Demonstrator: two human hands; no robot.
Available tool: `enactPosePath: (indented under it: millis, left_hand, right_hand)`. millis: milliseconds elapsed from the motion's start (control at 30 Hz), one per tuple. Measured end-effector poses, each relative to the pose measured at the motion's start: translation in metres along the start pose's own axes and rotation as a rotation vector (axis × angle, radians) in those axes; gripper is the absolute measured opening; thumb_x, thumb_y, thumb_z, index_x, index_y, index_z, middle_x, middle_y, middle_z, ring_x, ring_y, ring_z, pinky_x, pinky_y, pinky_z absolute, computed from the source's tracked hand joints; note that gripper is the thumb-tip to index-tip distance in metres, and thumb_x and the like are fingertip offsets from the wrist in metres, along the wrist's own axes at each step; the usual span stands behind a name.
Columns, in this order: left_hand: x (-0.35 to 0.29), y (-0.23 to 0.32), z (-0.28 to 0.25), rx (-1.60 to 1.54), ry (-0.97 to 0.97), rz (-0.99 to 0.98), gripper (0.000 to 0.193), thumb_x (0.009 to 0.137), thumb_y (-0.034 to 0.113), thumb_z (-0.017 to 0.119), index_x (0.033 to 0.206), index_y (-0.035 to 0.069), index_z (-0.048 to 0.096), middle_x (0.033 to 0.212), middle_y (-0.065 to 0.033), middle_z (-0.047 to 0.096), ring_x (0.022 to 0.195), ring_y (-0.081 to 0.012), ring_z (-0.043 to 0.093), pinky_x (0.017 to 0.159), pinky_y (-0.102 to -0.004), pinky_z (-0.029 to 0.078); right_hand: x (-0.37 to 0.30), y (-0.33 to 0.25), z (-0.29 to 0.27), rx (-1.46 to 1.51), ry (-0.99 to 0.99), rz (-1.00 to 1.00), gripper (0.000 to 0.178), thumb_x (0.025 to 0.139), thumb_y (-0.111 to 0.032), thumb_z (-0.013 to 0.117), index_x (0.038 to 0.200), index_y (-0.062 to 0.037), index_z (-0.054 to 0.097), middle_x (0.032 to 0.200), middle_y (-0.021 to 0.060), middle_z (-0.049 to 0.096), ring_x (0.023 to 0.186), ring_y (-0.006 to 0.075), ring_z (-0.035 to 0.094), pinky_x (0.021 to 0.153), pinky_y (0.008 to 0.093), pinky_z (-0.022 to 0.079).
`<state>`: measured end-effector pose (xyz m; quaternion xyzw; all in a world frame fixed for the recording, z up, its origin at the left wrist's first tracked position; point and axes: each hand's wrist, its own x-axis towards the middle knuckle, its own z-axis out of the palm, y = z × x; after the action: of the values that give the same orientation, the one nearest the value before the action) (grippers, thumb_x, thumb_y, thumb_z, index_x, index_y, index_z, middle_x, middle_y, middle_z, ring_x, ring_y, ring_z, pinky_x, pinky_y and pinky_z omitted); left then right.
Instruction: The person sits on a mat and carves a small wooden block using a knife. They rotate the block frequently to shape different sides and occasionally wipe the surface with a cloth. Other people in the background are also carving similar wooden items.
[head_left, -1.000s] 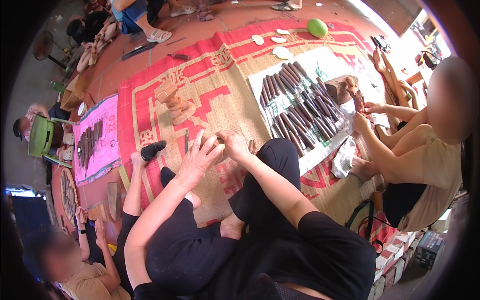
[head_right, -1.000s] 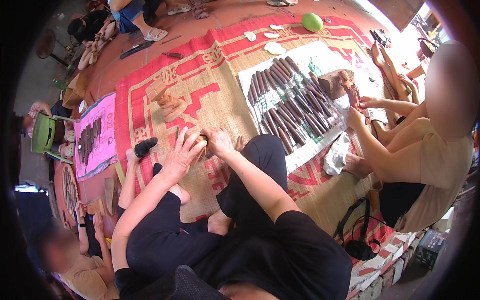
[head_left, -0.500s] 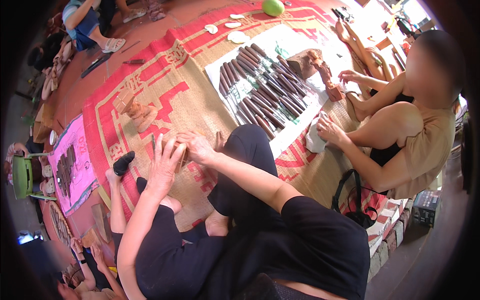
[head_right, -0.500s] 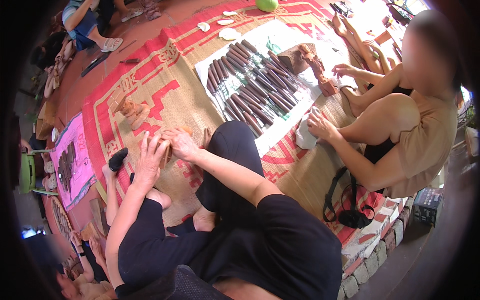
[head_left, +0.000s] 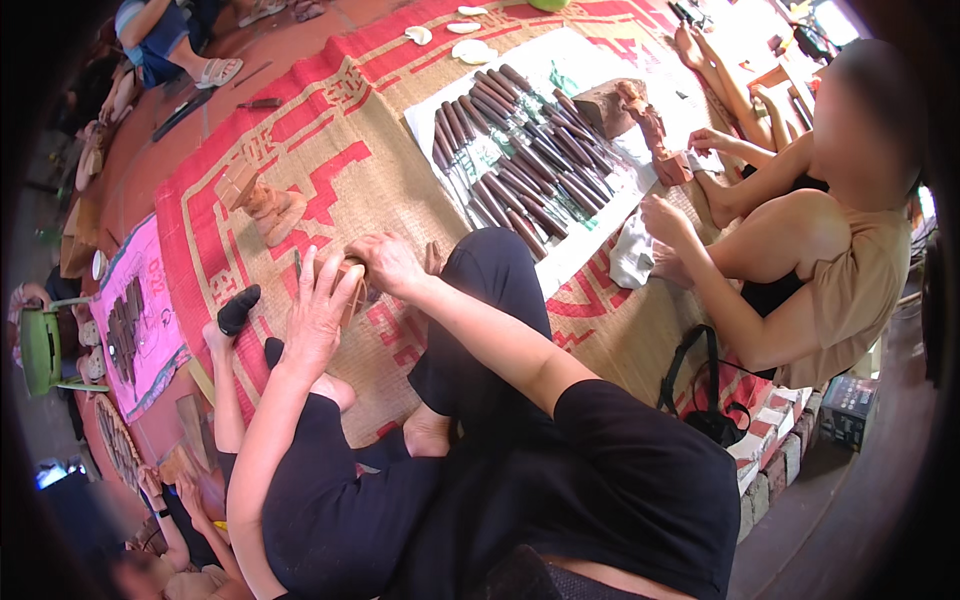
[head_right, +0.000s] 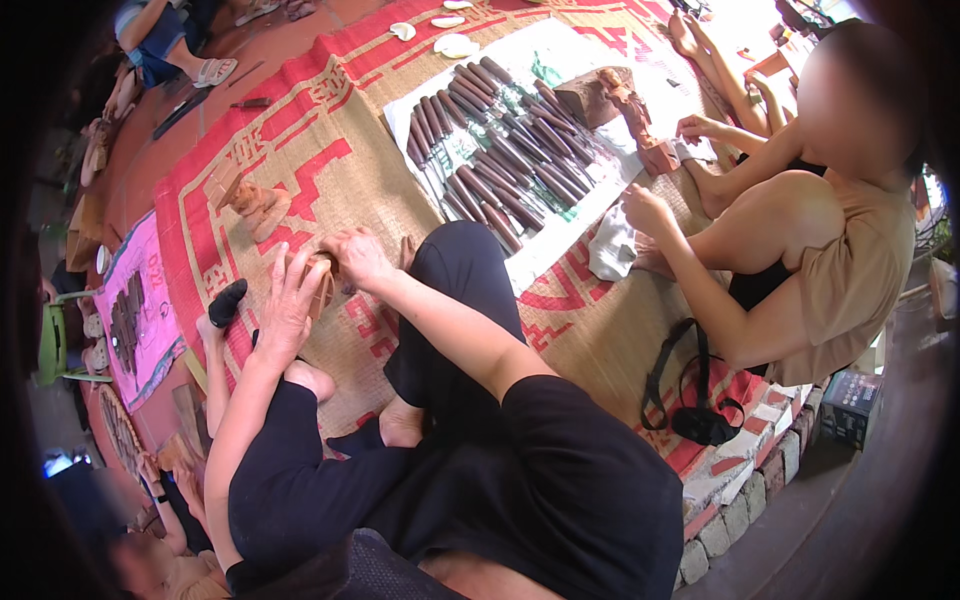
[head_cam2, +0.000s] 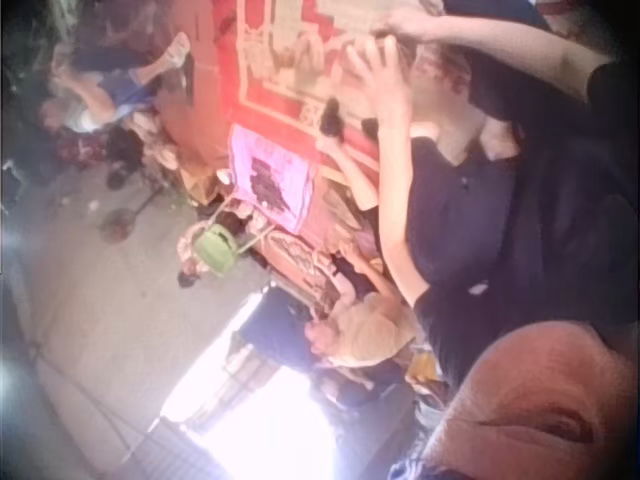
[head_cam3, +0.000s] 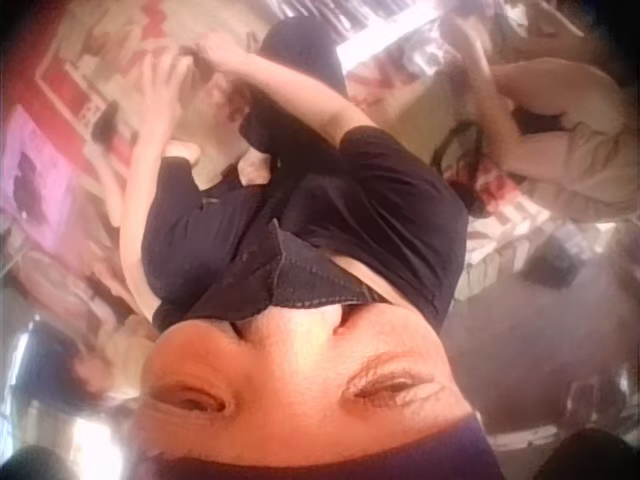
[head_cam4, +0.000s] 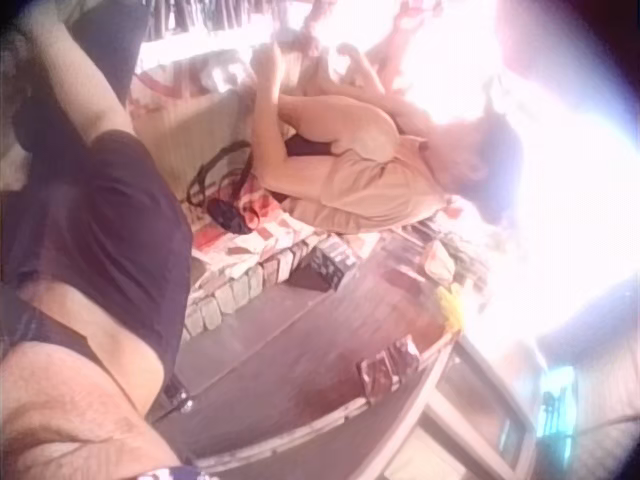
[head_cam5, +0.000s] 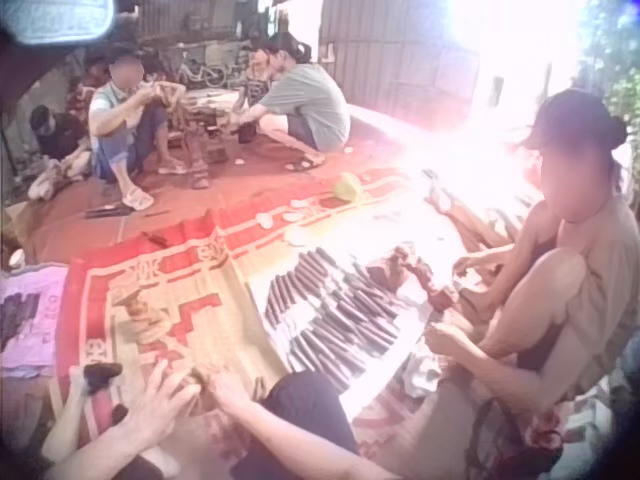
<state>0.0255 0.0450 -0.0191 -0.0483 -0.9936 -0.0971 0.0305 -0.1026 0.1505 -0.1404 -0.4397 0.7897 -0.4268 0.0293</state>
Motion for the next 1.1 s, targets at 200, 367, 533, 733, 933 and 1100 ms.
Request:
enactPosePath:
  millis: [200,367,533,733,933,1100]
  left_hand:
    - [-0.003,-0.004,0.002,0.014,0.009,0.017,0.084,0.059,-0.017,0.058,0.134,0.018,0.041,0.141,-0.0086,0.033,0.137,-0.0421,0.024,0.1,-0.0466,0.047]
    - [-0.004,-0.011,0.004,-0.024,0.028,-0.048,0.086,0.058,-0.016,0.059,0.135,0.017,0.04,0.142,-0.0088,0.032,0.137,-0.0408,0.024,0.102,-0.0467,0.045]
    - [-0.017,-0.021,0.007,-0.062,0.067,-0.139,0.083,0.063,-0.015,0.059,0.135,0.02,0.039,0.139,-0.0092,0.033,0.134,-0.0424,0.027,0.096,-0.0471,0.051]
    - [-0.015,-0.017,0.001,-0.083,0.079,-0.197,0.083,0.061,-0.014,0.062,0.134,0.019,0.038,0.135,-0.0101,0.034,0.132,-0.0428,0.029,0.098,-0.0465,0.049]
    - [-0.018,-0.023,0.003,-0.242,0.115,-0.326,0.088,0.059,-0.006,0.074,0.135,0.018,0.036,0.134,-0.0117,0.034,0.129,-0.0402,0.034,0.102,-0.0467,0.043]
    - [-0.024,-0.027,0.004,-0.443,0.089,-0.498,0.093,0.056,0.003,0.08,0.136,0.016,0.035,0.134,-0.0141,0.035,0.127,-0.0374,0.038,0.104,-0.0436,0.04]
  right_hand:
    - [-0.006,-0.009,-0.003,0.076,0.124,-0.198,0.026,0.081,-0.023,0.062,0.101,-0.0067,0.065,0.099,0.0095,0.068,0.095,0.0277,0.064,0.082,0.039,0.048]
    - [0.0,0.004,0.004,-0.013,-0.008,0.059,0.029,0.075,-0.015,0.061,0.103,-0.0118,0.066,0.088,0.0085,0.068,0.088,0.0265,0.065,0.078,0.0391,0.05]
    - [-0.01,-0.029,0.002,-0.036,0.113,-0.143,0.029,0.077,-0.01,0.059,0.106,-0.0119,0.066,0.1,0.0086,0.066,0.089,0.0255,0.065,0.077,0.0362,0.051]
    - [-0.005,-0.032,0.003,-0.042,0.033,0.017,0.027,0.079,-0.01,0.063,0.105,-0.012,0.067,0.106,0.0072,0.065,0.094,0.0272,0.065,0.077,0.0367,0.053]
    - [-0.003,-0.008,-0.005,0.016,0.117,0.348,0.021,0.079,-0.013,0.061,0.099,-0.0081,0.067,0.095,0.0136,0.065,0.088,0.0338,0.064,0.076,0.0428,0.05]
    - [-0.004,-0.001,0.0,0.151,0.085,0.375,0.026,0.077,-0.015,0.06,0.101,-0.0068,0.066,0.096,0.0167,0.065,0.089,0.0373,0.063,0.079,0.0457,0.048]
